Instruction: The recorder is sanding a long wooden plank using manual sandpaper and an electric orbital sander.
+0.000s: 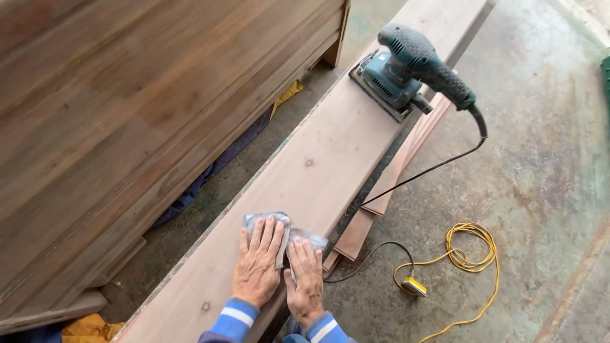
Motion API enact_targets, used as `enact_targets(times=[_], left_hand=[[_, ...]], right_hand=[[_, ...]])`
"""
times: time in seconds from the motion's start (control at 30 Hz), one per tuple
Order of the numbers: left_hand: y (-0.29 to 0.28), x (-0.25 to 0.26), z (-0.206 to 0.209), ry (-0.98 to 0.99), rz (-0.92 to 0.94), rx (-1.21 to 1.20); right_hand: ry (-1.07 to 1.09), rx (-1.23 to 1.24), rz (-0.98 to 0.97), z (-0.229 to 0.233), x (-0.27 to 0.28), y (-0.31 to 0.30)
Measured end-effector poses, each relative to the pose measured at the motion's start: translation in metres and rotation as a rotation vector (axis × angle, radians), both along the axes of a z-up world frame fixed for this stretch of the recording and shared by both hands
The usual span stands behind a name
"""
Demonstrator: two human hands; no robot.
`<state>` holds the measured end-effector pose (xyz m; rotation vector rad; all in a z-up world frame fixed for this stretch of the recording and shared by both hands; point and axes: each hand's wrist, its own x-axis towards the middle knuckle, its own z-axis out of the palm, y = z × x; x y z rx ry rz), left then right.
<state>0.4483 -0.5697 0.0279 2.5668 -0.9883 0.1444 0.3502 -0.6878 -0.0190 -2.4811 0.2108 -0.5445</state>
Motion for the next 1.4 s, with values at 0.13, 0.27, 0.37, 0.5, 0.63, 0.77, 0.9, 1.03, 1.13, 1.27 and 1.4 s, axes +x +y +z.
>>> enact_targets(times=[0.13, 0.27, 0.37, 0.5, 0.63, 0.77, 0.9, 1.03, 1.13, 1.27, 1.4], left_hand=[[0.005, 0.006, 0.007, 0.062, 0.018, 0.144], [0.000, 0.002, 0.004, 0.027, 0.039, 0.142], [0.005, 0.003, -0.031, -0.082, 0.015, 0.019], [0.010, 0.004, -0.046, -0.084, 0.059, 0.016], [0.021, 0.005, -0.089, -0.299, 0.054, 0.092], [0.048, 0.000, -0.213, -0.567, 0.136, 0.150], [0.056, 0.014, -0.197, -0.712, 0.048, 0.138], [0.070, 0.019, -0.159, -0.468, -0.053, 0.189], [0.067, 0.007, -0.112, -0.246, -0.053, 0.133], [0.062, 0.003, -0.092, -0.141, 0.013, 0.098], [0.072, 0.005, -0.107, -0.093, 0.036, 0.091]], right_hand=[[-0.013, 0.118, 0.013, -0.012, 0.022, -0.037], [-0.172, 0.062, -0.006, -0.047, 0.091, -0.169], [-0.066, -0.002, -0.013, -0.032, 0.152, -0.258], [0.114, 0.009, -0.150, 0.005, 0.177, -0.257], [-0.004, -0.044, 0.234, 0.035, 0.127, -0.176], [0.099, -0.074, 0.605, 0.040, 0.129, -0.184], [0.153, 0.002, 0.338, 0.036, 0.190, -0.275], [0.191, 0.053, 0.052, 0.030, 0.146, -0.278], [0.217, 0.203, 0.189, 0.047, 0.064, -0.241], [0.304, 0.419, 0.228, 0.021, -0.043, -0.225], [0.359, 0.791, 0.070, 0.053, -0.110, -0.272]])
